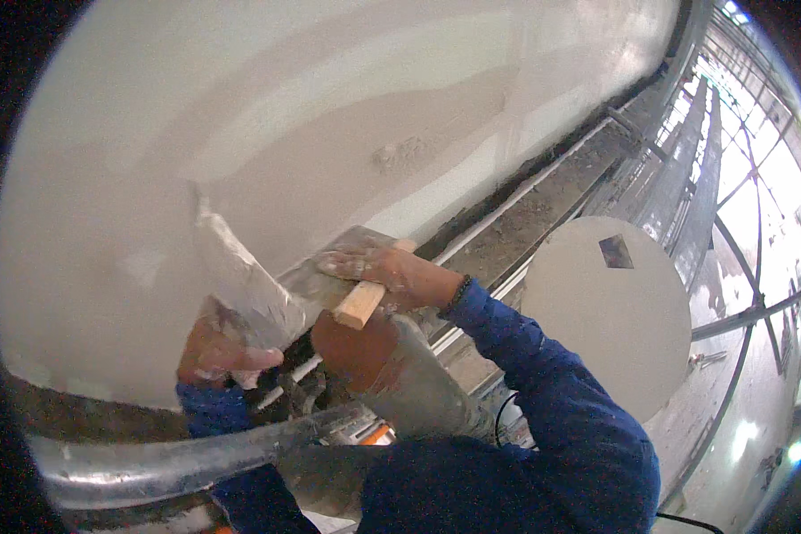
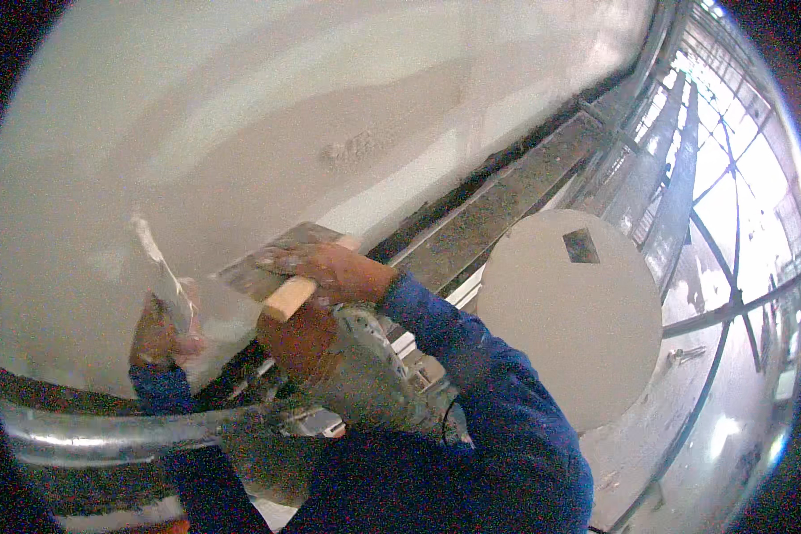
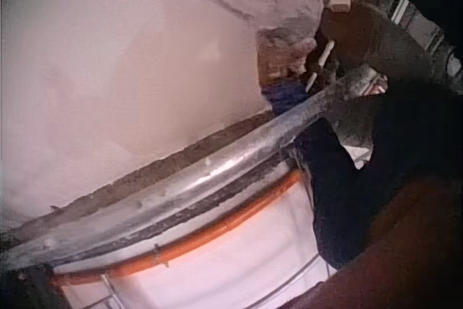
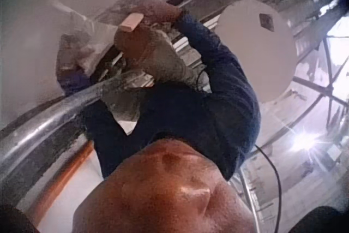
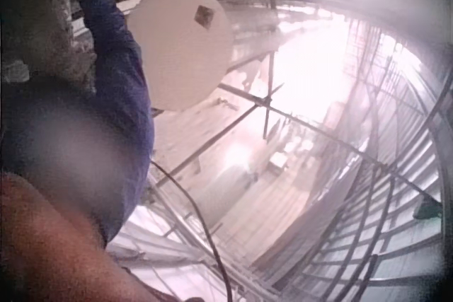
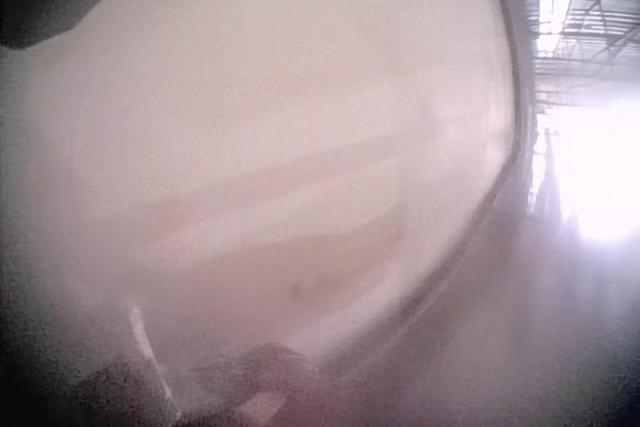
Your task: The person applies plaster to a curved ceiling surface using a hawk and trowel. They repeatedly scoop plaster from the hawk and spread it smoothly across the ceiling, working in sections to ensure even coverage.
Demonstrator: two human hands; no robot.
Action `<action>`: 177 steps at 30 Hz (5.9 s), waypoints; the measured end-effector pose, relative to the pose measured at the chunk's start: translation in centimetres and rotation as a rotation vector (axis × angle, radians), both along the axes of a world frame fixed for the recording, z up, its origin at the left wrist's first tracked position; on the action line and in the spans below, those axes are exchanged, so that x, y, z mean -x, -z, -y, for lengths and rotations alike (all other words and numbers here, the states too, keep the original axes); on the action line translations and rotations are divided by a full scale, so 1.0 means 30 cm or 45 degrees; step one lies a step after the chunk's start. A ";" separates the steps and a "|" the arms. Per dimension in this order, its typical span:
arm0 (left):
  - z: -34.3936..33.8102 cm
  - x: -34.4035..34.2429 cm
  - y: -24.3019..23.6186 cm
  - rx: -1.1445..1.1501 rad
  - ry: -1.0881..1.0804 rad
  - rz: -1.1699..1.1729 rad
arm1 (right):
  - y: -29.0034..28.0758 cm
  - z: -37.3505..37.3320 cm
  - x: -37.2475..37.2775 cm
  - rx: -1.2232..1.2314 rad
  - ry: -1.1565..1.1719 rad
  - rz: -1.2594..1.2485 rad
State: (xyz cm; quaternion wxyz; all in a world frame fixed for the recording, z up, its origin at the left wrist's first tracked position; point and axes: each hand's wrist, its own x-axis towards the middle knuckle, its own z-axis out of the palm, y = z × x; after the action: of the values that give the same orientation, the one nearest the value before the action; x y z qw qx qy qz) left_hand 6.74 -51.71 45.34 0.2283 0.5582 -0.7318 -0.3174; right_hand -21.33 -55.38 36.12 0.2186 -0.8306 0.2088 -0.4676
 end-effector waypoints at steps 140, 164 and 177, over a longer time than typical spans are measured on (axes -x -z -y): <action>0.112 -0.052 0.094 -0.100 -0.168 -1.379 | 0.641 0.277 -0.284 -0.986 0.509 0.651; 0.094 -0.088 0.132 -0.061 -0.293 -1.316 | 0.487 0.309 -0.403 -0.485 0.983 -0.002; 0.115 -0.094 0.152 0.034 -0.372 -1.299 | 0.260 0.714 0.839 -0.174 1.039 0.707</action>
State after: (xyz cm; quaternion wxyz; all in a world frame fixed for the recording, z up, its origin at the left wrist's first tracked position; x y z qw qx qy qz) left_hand 9.57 -55.16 40.77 0.6042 0.4260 -0.4464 -0.5042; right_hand -46.50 -76.81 28.33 0.1193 -0.5091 0.4808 -0.7039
